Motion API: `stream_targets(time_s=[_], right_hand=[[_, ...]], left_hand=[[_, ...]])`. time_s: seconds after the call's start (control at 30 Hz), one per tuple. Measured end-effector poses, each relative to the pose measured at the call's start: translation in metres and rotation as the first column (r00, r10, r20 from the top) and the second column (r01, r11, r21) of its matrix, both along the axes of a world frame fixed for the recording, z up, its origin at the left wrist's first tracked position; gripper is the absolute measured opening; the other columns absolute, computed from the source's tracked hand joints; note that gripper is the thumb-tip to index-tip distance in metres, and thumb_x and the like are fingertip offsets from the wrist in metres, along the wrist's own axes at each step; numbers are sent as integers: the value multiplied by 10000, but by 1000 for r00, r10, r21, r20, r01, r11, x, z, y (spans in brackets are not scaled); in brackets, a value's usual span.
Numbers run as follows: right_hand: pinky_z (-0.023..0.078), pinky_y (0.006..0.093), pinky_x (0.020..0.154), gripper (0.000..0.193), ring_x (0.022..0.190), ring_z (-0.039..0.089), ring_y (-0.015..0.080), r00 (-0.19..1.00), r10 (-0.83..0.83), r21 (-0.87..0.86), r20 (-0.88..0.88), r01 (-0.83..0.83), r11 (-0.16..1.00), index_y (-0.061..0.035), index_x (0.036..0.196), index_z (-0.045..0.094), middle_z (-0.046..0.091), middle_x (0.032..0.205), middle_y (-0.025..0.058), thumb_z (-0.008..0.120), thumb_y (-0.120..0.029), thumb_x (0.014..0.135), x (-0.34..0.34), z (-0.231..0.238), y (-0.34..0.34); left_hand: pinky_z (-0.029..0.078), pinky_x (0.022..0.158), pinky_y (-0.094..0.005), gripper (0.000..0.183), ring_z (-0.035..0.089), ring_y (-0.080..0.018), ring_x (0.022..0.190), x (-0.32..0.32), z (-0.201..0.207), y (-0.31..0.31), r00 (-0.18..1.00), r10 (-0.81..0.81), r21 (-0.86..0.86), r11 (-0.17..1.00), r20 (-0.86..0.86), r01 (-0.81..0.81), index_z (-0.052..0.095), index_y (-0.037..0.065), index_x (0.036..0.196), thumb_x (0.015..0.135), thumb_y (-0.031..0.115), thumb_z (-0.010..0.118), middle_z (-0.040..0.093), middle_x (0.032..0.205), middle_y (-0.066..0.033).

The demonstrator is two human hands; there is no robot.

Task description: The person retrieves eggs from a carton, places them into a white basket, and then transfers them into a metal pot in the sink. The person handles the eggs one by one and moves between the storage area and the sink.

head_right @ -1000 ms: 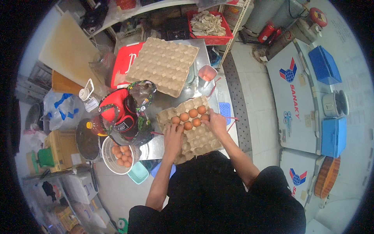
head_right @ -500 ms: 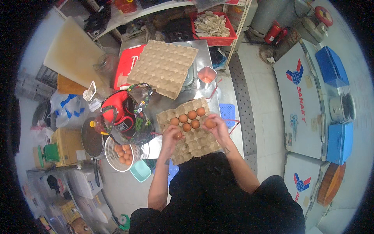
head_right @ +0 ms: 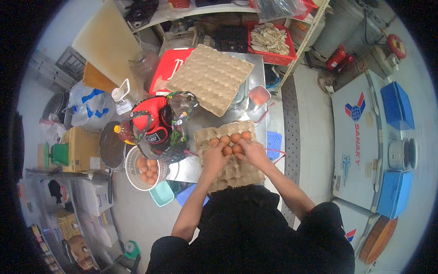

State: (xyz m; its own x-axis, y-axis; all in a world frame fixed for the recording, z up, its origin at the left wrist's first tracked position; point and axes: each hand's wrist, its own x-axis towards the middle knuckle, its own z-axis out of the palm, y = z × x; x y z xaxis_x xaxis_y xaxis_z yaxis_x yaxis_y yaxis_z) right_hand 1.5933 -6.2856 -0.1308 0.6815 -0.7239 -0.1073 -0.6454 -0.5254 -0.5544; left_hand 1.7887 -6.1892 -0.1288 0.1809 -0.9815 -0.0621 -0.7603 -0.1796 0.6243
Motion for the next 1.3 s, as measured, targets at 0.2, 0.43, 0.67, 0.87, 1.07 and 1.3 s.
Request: stream_targets(time_s=[0.2,0.43,0.67,0.87,1.07,1.3], right_hand=[[577,309,629,392,863,729,198,790,-545,903,282,-27,429,-76,1314,588,712,1042,73,659,-332,1026,4,36,25],[552,286,547,469,833,685,136,943,-173,957,284,-270,105,-62,1320,577,700,1032,67,654,-430,1041,144,71,86],[589,434,740,415,958,725,243,818,446,219,362,-540,813,-62,1246,625,716,1077,165,759,-295,930,343,33,150],[597,469,802,292,1067,705,344,769,602,-170,-215,-636,753,-77,1172,723,706,1174,161,635,-245,951,405,-32,179],[509,589,986,487,1260,554,472,846,510,-267,-155,-533,803,-19,1323,694,537,1406,266,643,-306,931,401,-69,216],[374,665,1161,609,1393,453,564,905,406,-133,130,-390,911,49,1502,455,435,1512,366,569,-273,998,390,-57,209]], left_hand=[[521,580,-337,443,659,-195,773,46,22,69,209,188,143,967,-960,-211,567,55,1368,998,258,699,699,1162,-140],[480,530,-261,588,607,-174,725,121,31,176,-395,-37,241,738,-918,-630,506,69,1461,1077,514,512,689,1178,-137],[511,568,-288,643,619,-146,691,247,16,210,-59,301,204,478,-952,-855,606,56,1341,1118,614,378,691,1049,-104],[550,615,-364,472,682,-205,756,326,-62,212,51,724,405,441,-688,-801,678,2,1229,1098,407,473,711,983,-113],[565,784,-556,535,737,-470,875,315,-88,202,562,797,165,537,223,-827,730,-33,1142,1051,472,578,754,957,-288],[568,881,-514,593,735,-438,1030,297,-67,196,592,803,33,591,72,-806,661,10,1332,989,493,674,755,1133,-262]])
